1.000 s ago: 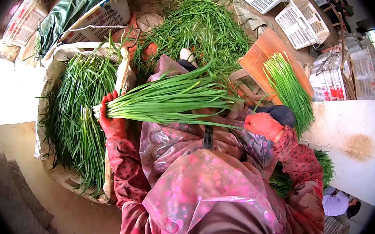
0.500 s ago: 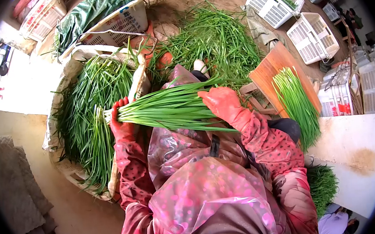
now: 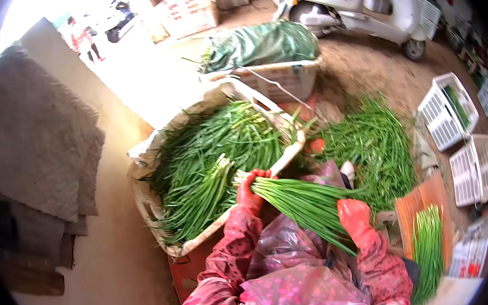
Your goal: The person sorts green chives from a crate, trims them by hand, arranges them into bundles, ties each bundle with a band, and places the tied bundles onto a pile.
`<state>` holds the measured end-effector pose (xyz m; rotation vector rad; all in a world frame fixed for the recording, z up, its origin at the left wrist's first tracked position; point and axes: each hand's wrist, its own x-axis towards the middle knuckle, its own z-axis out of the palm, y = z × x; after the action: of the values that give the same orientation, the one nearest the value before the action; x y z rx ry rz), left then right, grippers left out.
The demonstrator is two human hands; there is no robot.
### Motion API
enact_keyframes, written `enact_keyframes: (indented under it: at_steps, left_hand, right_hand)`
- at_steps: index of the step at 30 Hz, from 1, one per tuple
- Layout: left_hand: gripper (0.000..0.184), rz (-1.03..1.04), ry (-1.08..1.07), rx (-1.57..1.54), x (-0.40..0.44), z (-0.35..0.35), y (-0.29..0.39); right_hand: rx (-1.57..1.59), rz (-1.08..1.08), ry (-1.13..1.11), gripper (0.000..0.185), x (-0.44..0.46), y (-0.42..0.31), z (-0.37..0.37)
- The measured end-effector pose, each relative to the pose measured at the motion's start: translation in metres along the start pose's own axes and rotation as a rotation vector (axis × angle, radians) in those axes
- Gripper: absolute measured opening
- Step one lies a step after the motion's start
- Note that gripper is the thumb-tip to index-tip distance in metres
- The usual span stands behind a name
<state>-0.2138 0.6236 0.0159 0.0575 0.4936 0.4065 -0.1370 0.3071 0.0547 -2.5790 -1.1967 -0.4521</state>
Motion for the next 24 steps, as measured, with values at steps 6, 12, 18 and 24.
enact_keyframes:
  at_steps: [6,12,18,24]
  left_hand:
    - [0.008,0.015,0.135,-0.049,-0.004,0.011,-0.002]
    - [0.011,0.074,-0.013,0.067,-0.017,0.037,0.01]
    - [0.019,0.077,-0.222,0.386,-0.064,0.143,-0.028]
    - [0.014,0.055,-0.626,0.789,-0.094,0.219,-0.11]
  right_hand:
    - [0.327,0.418,0.098,0.009,-0.014,0.008,0.014]
    - [0.248,0.892,-0.528,0.02,-0.072,0.084,0.005]
    - [0.624,0.696,-0.007,0.07,-0.004,0.054,-0.08]
    - [0.764,0.229,0.173,0.085,0.068,-0.013,-0.119]
